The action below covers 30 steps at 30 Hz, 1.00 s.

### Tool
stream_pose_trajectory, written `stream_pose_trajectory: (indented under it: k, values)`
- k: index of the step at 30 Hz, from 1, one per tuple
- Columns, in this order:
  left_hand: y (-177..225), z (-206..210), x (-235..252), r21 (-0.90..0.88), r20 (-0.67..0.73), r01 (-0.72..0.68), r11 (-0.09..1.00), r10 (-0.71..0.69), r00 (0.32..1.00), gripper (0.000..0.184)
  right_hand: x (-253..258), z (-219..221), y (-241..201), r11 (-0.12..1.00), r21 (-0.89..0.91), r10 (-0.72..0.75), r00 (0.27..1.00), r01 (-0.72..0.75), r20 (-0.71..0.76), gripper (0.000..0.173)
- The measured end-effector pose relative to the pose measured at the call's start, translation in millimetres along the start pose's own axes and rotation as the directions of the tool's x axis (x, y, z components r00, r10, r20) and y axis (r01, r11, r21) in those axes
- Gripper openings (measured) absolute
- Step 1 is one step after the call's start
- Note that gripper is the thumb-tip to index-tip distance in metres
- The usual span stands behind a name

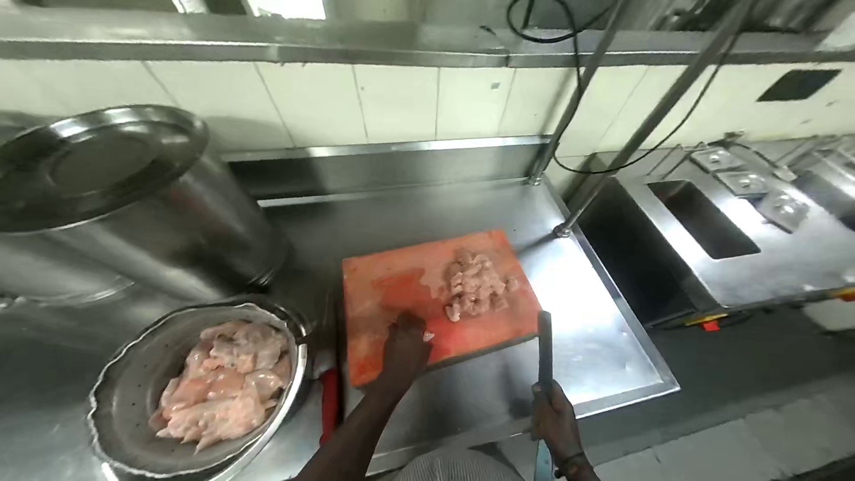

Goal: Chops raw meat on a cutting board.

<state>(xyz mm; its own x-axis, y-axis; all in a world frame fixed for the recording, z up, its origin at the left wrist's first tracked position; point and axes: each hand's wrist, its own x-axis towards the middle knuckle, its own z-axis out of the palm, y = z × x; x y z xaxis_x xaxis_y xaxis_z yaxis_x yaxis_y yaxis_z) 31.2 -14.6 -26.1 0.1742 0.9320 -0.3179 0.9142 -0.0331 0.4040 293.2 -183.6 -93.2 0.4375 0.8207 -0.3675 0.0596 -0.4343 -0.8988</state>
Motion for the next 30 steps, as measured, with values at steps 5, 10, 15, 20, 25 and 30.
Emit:
stream_pose_trajectory:
  k: [5, 10, 15, 20, 25, 30]
  values:
    - [29.1, -16.2, 18.3, -0.119, 0.101, -0.089, 0.989, 0.101, 0.990, 0.025, -0.2, 5.5, 8.3, 0.991, 0.113, -0.062, 0.996, 0.068, -0.059, 0.025]
    - [75.4, -32.5, 42.9, -0.418, 0.010, -0.197, 0.887, 0.221, 0.975, 0.042, -1.6, 6.4, 13.1, 0.988, 0.112, -0.100, 0.991, 0.109, -0.084, 0.024]
    - [83.6, -18.0, 44.3, 0.045, 0.041, 0.009, 0.999, -0.011, 0.999, 0.073, -2.1, 5.5, 16.0, 0.987, 0.081, -0.130, 0.986, 0.138, -0.101, 0.028]
    - [95.6, 0.8, 49.6, -0.053, 0.067, 0.091, 0.994, -0.087, 0.994, 0.068, -1.2, 6.1, 20.5, 0.984, 0.054, -0.163, 0.980, 0.170, -0.116, 0.028]
    - [118.9, 24.5, 75.4, -0.598, -0.020, 0.168, 0.783, -0.223, 0.975, 0.065, -0.6, 5.5, 22.0, 0.984, 0.061, -0.163, 0.981, 0.170, -0.108, 0.027]
    - [111.0, 13.6, 58.5, -0.611, 0.032, 0.087, 0.787, -0.086, 0.996, 0.065, -1.7, 4.9, 20.9, 0.982, 0.095, -0.155, 0.984, 0.163, -0.089, 0.027]
